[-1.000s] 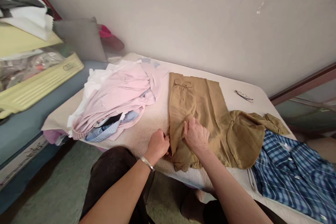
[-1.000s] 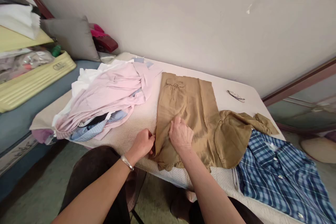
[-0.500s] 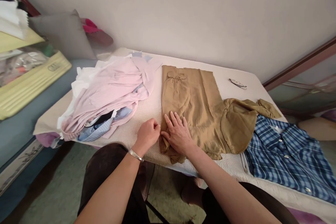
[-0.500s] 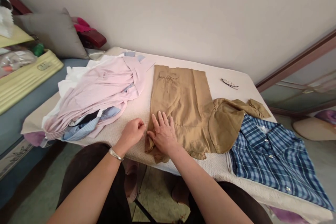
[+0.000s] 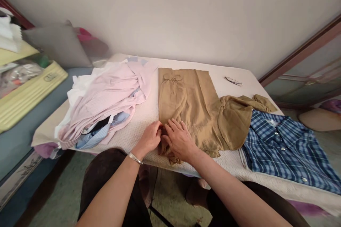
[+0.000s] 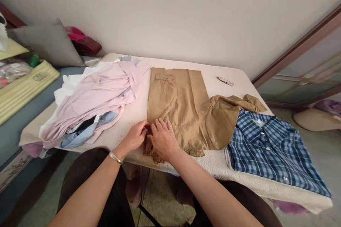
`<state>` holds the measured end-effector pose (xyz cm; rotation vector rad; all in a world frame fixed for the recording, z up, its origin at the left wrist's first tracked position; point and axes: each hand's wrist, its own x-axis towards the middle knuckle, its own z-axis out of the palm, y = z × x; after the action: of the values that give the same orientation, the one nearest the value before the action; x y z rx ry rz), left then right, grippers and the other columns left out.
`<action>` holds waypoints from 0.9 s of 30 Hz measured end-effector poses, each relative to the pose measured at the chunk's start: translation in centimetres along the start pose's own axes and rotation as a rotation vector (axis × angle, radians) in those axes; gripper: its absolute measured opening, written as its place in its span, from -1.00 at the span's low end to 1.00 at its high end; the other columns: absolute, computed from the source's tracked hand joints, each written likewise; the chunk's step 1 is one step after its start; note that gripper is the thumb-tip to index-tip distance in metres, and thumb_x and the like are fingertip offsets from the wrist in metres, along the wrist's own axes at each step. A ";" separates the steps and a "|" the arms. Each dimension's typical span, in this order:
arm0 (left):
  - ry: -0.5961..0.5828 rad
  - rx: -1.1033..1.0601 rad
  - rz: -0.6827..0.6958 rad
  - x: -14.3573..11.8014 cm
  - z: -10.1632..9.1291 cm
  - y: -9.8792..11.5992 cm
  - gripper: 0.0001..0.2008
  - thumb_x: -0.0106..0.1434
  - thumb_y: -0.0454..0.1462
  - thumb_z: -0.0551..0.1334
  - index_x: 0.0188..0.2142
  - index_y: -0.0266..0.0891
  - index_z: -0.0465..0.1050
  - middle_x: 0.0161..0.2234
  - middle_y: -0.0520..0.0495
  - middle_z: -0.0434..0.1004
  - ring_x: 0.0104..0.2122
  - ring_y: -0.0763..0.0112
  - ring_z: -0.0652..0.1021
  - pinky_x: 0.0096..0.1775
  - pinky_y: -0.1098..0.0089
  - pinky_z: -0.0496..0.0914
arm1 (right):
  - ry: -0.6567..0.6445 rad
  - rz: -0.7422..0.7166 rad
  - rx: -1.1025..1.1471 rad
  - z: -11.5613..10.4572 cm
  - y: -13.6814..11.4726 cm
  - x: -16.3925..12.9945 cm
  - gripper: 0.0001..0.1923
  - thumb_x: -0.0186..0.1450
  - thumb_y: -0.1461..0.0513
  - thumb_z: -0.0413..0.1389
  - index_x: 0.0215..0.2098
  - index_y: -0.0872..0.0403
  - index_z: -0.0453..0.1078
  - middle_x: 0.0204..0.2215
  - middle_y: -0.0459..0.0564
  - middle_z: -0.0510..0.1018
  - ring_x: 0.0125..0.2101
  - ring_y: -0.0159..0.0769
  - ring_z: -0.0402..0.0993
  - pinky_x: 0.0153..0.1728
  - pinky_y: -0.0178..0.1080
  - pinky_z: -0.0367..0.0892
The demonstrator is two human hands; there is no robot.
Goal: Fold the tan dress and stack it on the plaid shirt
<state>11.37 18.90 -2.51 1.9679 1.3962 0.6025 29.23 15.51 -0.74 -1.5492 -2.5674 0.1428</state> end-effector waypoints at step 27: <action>0.117 0.678 -0.087 22.7 4.7 1.4 -0.24 0.47 0.05 -0.12 0.41 -0.50 0.09 0.45 -0.51 -0.05 0.45 -0.15 0.03 0.37 -0.16 -0.01 | 0.169 0.008 -0.016 -0.1 6.1 -7.4 -0.51 0.41 0.10 0.12 0.26 0.05 0.32 0.25 0.21 0.42 0.21 0.03 0.40 0.04 -0.06 0.47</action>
<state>23.03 38.87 -4.69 2.3875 1.9282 0.2115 37.94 11.84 -2.13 -1.5080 -2.4375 -0.0082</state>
